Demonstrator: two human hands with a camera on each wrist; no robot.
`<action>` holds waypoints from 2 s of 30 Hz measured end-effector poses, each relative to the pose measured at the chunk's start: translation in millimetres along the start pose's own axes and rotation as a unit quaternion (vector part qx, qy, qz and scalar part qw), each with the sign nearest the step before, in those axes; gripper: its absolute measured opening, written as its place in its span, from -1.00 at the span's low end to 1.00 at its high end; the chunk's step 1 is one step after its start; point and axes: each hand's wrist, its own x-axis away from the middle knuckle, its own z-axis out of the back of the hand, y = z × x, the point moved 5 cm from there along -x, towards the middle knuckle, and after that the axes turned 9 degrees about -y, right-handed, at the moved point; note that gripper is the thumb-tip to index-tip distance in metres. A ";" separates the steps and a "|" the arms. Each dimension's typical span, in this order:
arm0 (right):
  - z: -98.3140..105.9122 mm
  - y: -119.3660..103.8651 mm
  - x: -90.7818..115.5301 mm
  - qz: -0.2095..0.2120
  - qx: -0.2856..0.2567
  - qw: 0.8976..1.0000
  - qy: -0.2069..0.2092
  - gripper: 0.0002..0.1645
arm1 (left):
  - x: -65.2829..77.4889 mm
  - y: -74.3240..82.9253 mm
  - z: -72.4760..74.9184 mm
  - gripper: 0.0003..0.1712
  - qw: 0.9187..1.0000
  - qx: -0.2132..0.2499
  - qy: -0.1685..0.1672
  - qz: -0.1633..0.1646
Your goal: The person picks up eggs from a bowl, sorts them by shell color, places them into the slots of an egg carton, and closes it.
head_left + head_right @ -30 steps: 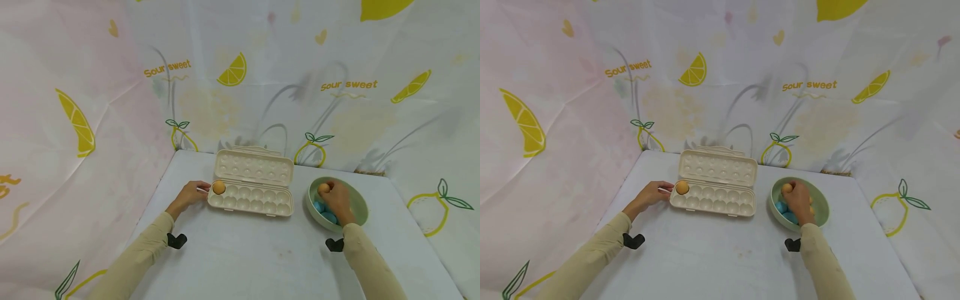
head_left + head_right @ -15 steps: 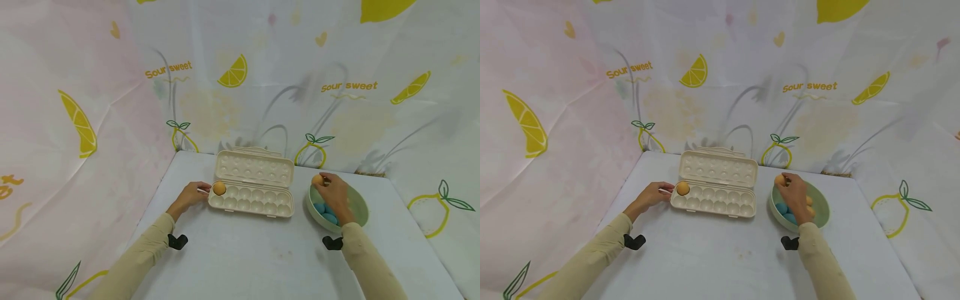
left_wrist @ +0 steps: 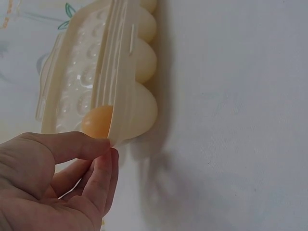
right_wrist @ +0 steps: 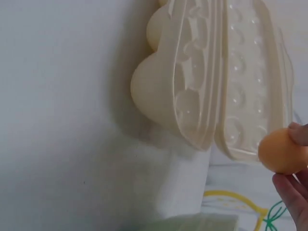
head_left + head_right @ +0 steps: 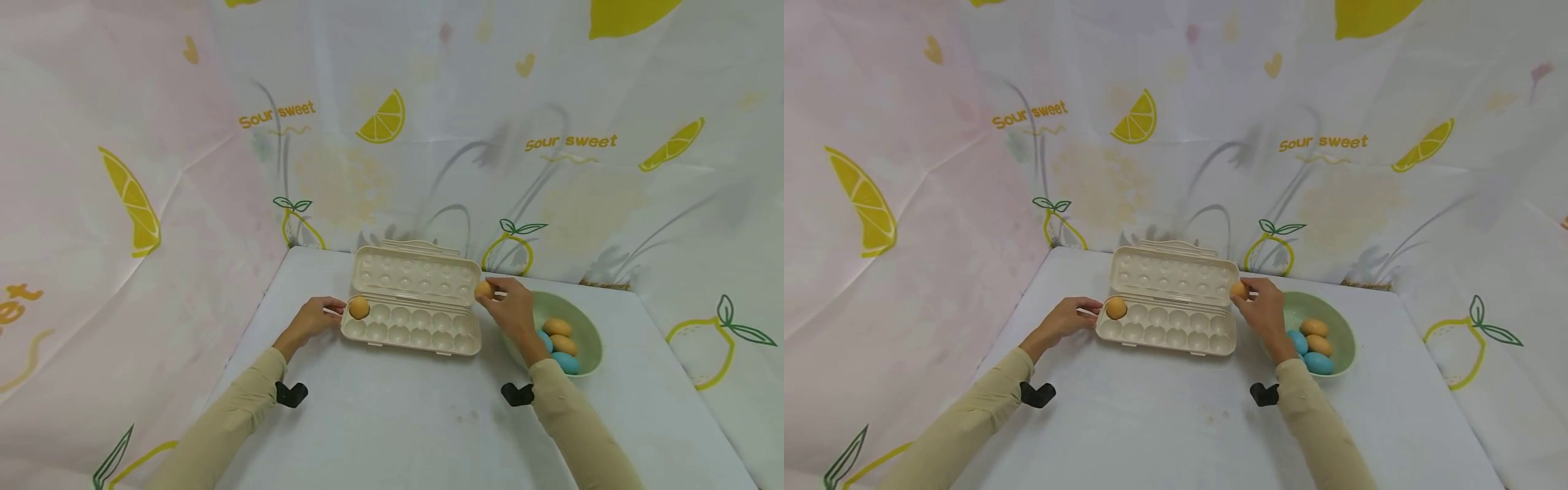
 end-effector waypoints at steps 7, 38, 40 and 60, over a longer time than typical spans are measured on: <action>-31.5 -12.7 -5.8 0.009 -0.027 0.999 -0.022 -0.52 | 0.4 1.1 0.1 -0.59 1.000 0.002 0.001 0.004; -158.7 -81.6 -16.4 0.023 -0.060 0.984 -0.166 -0.57 | -2.2 -4.8 0.0 -0.58 1.000 0.018 -0.001 0.007; -163.2 -81.2 -16.1 0.016 -0.056 0.983 -0.173 -0.59 | -2.1 -4.5 -0.4 -0.59 1.000 0.020 0.000 0.006; -183.8 -79.6 -13.0 0.007 -0.065 0.983 -0.174 -0.71 | 0.4 -0.1 0.1 -0.58 1.000 0.016 0.004 0.002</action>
